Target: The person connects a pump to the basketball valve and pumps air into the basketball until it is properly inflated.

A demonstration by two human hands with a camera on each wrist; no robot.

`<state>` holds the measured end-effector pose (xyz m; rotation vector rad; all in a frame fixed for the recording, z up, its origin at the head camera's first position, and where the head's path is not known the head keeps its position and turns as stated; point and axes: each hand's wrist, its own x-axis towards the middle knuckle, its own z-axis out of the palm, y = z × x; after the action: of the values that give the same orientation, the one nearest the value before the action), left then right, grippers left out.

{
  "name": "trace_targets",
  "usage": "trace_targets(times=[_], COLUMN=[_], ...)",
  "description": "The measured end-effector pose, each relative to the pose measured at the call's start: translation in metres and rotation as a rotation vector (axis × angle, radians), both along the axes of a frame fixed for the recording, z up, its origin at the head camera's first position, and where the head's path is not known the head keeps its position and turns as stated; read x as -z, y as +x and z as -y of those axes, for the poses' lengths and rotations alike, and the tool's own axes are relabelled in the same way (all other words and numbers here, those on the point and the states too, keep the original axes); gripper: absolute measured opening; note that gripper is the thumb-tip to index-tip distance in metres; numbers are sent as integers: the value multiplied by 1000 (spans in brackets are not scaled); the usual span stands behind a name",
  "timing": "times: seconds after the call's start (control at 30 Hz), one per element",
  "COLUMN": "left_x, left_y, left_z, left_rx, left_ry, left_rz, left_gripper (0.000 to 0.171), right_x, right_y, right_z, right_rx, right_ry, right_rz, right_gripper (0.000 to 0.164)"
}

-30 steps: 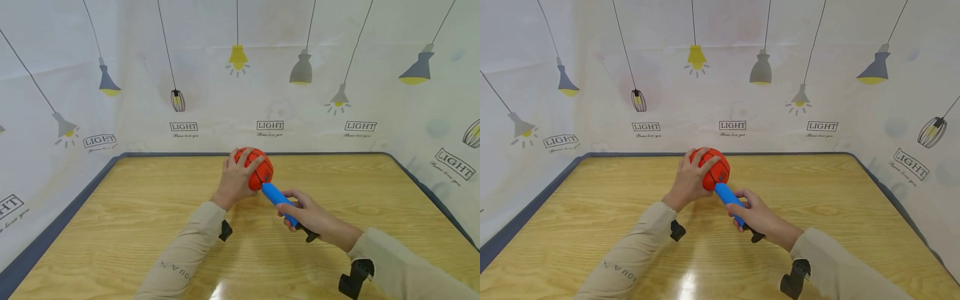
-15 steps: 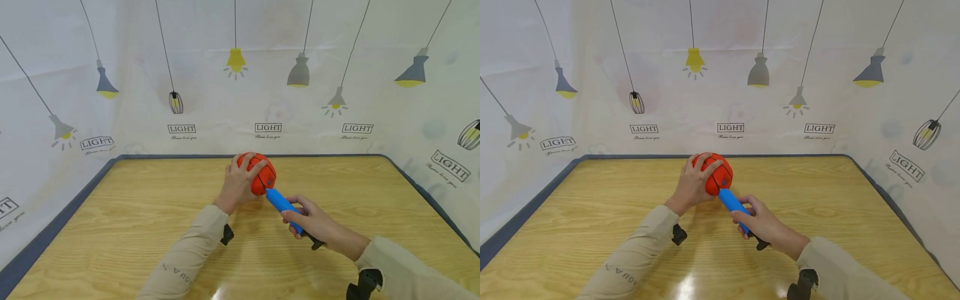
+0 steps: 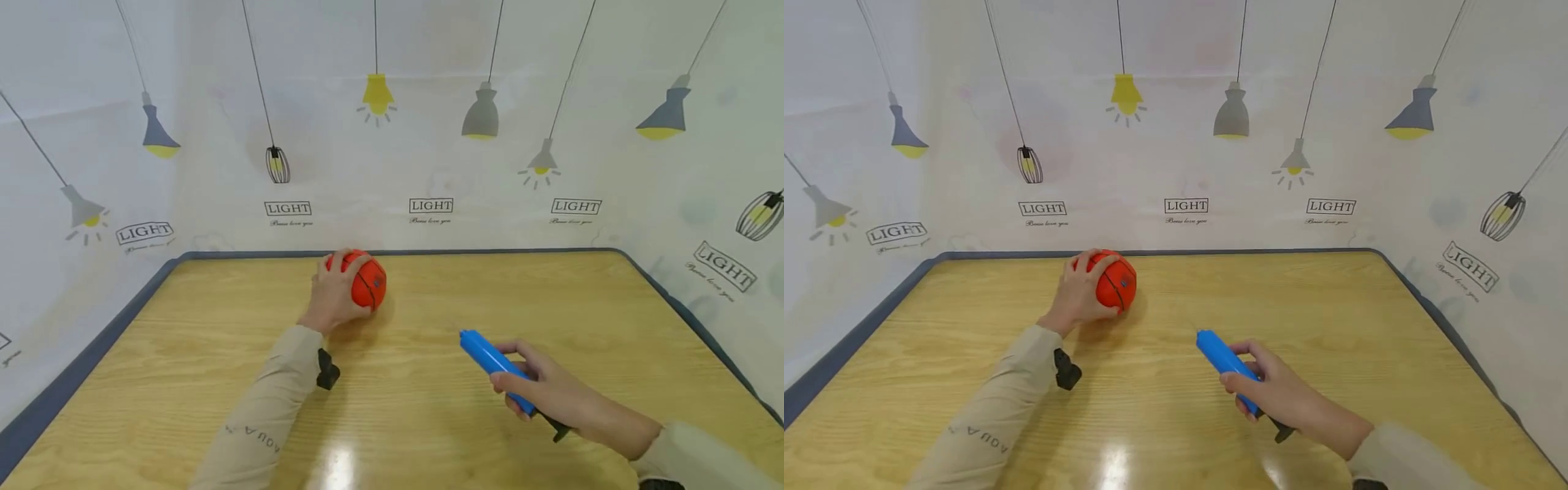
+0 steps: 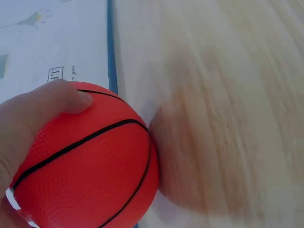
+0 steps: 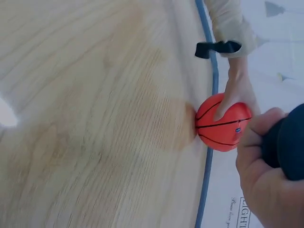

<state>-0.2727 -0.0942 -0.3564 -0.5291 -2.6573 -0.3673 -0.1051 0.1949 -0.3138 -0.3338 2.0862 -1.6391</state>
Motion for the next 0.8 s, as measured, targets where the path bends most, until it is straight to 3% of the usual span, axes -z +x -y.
trace_targets(times=[0.1,0.23,0.4,0.5,0.63,0.73,0.8], left_x=[-3,-4,0,1,0,0,1], left_y=[-3,-4,0,3,8,10,10], left_z=[7,10,10,10,10,9,9], left_rx=[33,44,84,114,92,102,143], left_ry=[18,37,68,74,48,-11,-40], left_rz=[50,52,39,55,90,60,21], left_gripper=[77,84,85,83,86,85,81], right_x=[-2,-3,4,10,19,29,36], right_y=[-9,-24,-47,-63,-83,-96,-104], right_z=[4,14,18,20,24,27,30], right_rx=[60,149,228,242,237,237,241], right_ry=[-25,-44,35,135,220,244,257], right_rz=[-11,-38,-86,-125,-136,-133,-132], right_gripper=[57,62,63,67,69,68,69])
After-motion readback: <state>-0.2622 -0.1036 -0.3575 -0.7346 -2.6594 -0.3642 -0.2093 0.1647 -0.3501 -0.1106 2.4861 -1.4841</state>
